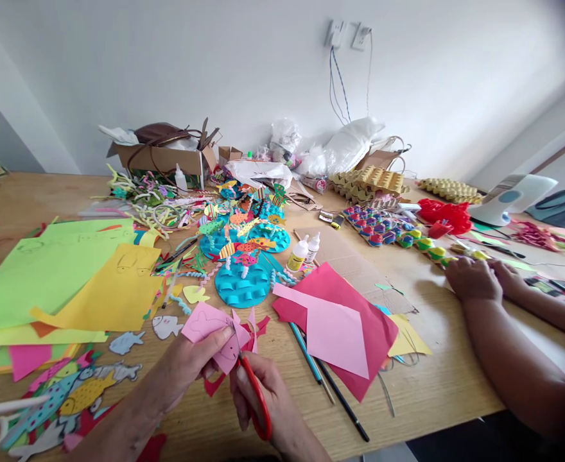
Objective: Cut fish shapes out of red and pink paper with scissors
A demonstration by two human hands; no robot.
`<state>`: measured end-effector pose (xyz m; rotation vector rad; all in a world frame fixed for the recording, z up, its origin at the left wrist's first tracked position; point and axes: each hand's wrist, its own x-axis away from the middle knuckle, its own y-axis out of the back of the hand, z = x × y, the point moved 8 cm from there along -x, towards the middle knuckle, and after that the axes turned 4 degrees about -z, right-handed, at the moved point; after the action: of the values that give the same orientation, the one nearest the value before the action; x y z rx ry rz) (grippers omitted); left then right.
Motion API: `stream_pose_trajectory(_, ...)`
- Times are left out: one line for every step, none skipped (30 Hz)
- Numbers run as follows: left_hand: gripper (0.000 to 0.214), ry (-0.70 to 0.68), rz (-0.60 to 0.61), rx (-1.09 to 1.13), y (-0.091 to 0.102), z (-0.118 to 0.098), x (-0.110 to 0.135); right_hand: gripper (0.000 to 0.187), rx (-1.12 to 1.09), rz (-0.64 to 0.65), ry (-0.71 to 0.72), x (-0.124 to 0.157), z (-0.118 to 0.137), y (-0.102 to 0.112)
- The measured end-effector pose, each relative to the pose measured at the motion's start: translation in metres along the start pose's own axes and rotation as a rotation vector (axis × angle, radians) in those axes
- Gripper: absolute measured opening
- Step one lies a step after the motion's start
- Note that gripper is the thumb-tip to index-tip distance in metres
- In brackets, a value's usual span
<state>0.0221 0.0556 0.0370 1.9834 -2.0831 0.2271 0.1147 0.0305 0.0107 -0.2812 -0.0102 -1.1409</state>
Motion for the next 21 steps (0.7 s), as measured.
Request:
stream_pose_trajectory(0.031, 0.003, -0.006, -0.002, 0.0007, 0.0003, 0.0, 0.054, 0.011, 0.0, -0.001, 0.0003, 0.0, -0.0002)
stream_pose_trajectory(0.031, 0.004, -0.007, -0.003, 0.001, 0.0007, -0.0001, 0.055, 0.022, 0.0, -0.003, 0.0005, -0.0002, -0.0004)
stream_pose_trajectory(0.031, 0.005, -0.004, -0.002, 0.001, 0.0012, -0.0002, 0.056, 0.033, -0.004, -0.004, 0.0007, -0.0001, -0.0003)
stream_pose_trajectory(0.031, 0.002, 0.003, 0.001, 0.0005, 0.0014, -0.0004, 0.056, 0.042, -0.01, -0.005, 0.0008, 0.0002, -0.0001)
stream_pose_trajectory(0.031, -0.003, 0.011, 0.007, 0.0, 0.0014, -0.0005, 0.056, 0.052, -0.017, -0.007, 0.0008, 0.0007, 0.0002)
stream_pose_trajectory(0.031, -0.01, 0.017, 0.013, -0.0006, 0.0012, -0.0005, 0.056, 0.062, -0.024, -0.012, 0.0009, 0.0012, 0.0006)
stream_pose_trajectory(0.031, -0.014, 0.018, 0.018, -0.0009, 0.0012, -0.0005, 0.055, 0.073, -0.029, -0.016, 0.0009, 0.0019, 0.0007)
stream_pose_trajectory(0.031, -0.016, 0.019, 0.021, -0.0013, 0.0014, -0.0004, 0.054, 0.083, -0.032, -0.019, 0.0009, 0.0026, 0.0008)
stream_pose_trajectory(0.031, -0.015, 0.016, 0.021, -0.0016, 0.0019, -0.0004, 0.053, 0.093, -0.036, -0.019, 0.0009, 0.0034, 0.001)
stream_pose_trajectory(0.031, -0.011, 0.011, 0.02, -0.0018, 0.0025, -0.0004, 0.053, 0.1, -0.041, -0.017, 0.0009, 0.0039, 0.0013)
stream_pose_trajectory(0.031, -0.007, 0.007, 0.019, -0.002, 0.0031, -0.0004, 0.053, 0.104, -0.046, -0.014, 0.0009, 0.0041, 0.0017)
stream_pose_trajectory(0.031, -0.005, 0.005, 0.019, -0.0025, 0.0034, -0.0005, 0.053, 0.104, -0.048, -0.009, 0.001, 0.0039, 0.002)
stream_pose_trajectory(0.031, -0.007, 0.003, 0.021, -0.0029, 0.0034, -0.0007, 0.053, 0.101, -0.049, -0.003, 0.001, 0.0034, 0.0021)
stream_pose_trajectory(0.031, -0.009, 0.002, 0.023, -0.0034, 0.0033, -0.0008, 0.052, 0.096, -0.049, 0.003, 0.001, 0.0025, 0.0022)
stream_pose_trajectory(0.031, -0.011, 0.003, 0.026, -0.0038, 0.0032, -0.0009, 0.052, 0.089, -0.05, 0.008, 0.001, 0.0015, 0.0023)
stream_pose_trajectory(0.032, -0.013, 0.001, 0.028, -0.0039, 0.0032, -0.001, 0.052, 0.081, -0.052, 0.011, 0.001, 0.0005, 0.0025)
stream_pose_trajectory(0.032, -0.014, -0.004, 0.029, -0.0035, 0.0034, -0.001, 0.052, 0.074, -0.055, 0.011, 0.001, -0.0004, 0.0029)
stream_pose_trajectory(0.032, -0.013, -0.011, 0.028, -0.0028, 0.0039, -0.0011, 0.051, 0.068, -0.058, 0.009, 0.001, -0.001, 0.0033)
stream_pose_trajectory(0.031, -0.012, -0.018, 0.025, -0.002, 0.0046, -0.0012, 0.051, 0.066, -0.059, 0.006, 0.001, -0.0012, 0.0036)
stream_pose_trajectory(0.031, -0.01, -0.024, 0.021, -0.0012, 0.0055, -0.0013, 0.05, 0.068, -0.057, 0.005, 0.001, -0.0008, 0.0038)
stream_pose_trajectory(0.031, -0.001, -0.028, 0.014, -0.0006, 0.0068, -0.0014, 0.049, 0.075, -0.054, 0.006, 0.0011, 0.0002, 0.004)
